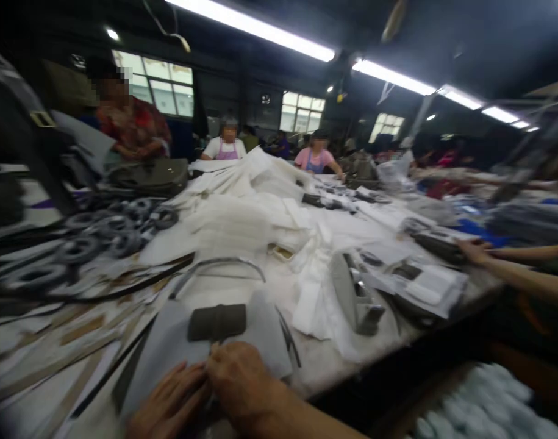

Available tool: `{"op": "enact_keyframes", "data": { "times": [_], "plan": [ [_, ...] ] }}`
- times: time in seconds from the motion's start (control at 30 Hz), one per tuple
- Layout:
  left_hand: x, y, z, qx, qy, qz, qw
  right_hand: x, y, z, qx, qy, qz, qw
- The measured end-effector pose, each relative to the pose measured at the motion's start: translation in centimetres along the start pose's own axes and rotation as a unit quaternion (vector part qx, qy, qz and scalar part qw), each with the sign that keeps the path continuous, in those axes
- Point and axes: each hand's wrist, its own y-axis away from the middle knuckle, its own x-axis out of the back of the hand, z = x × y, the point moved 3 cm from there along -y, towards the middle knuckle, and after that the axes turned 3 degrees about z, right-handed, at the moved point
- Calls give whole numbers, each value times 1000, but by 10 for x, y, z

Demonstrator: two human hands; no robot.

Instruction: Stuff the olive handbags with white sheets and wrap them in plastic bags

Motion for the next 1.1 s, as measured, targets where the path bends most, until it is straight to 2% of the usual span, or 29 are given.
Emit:
{"op": "enact_keyframes", "data": {
  "times": [0.03,0.07,0.1,0.2,0.33,0.6,0.83,0.97,1.1],
  "plan": [
    [5,2,2,-5,0,-63,998,2,1,-1,-16,-11,-5,1000],
    [11,3,3,8,-3,-65,998,4,1,-1,-30,-35,-10,999],
    [13,2,4,1,-9,-91,996,7,1,1,-42,-63,-18,997],
    [15,-1,10,-13,-34,-135,990,15,-5,11,-87,-148,-39,984],
    [11,0,16,11,-51,-105,993,22,-14,25,-146,-191,-33,970],
    [-18,-3,10,36,-76,-128,988,32,-33,45,-145,-169,-65,973],
    [-9,-6,13,54,-30,-99,993,27,-32,43,-134,-144,-104,975],
    [-7,-13,8,97,8,-157,983,23,-34,50,-162,-168,-102,967],
    [-8,-22,-3,121,43,-265,956,26,-35,56,-130,-195,-89,968]
  ]
}}
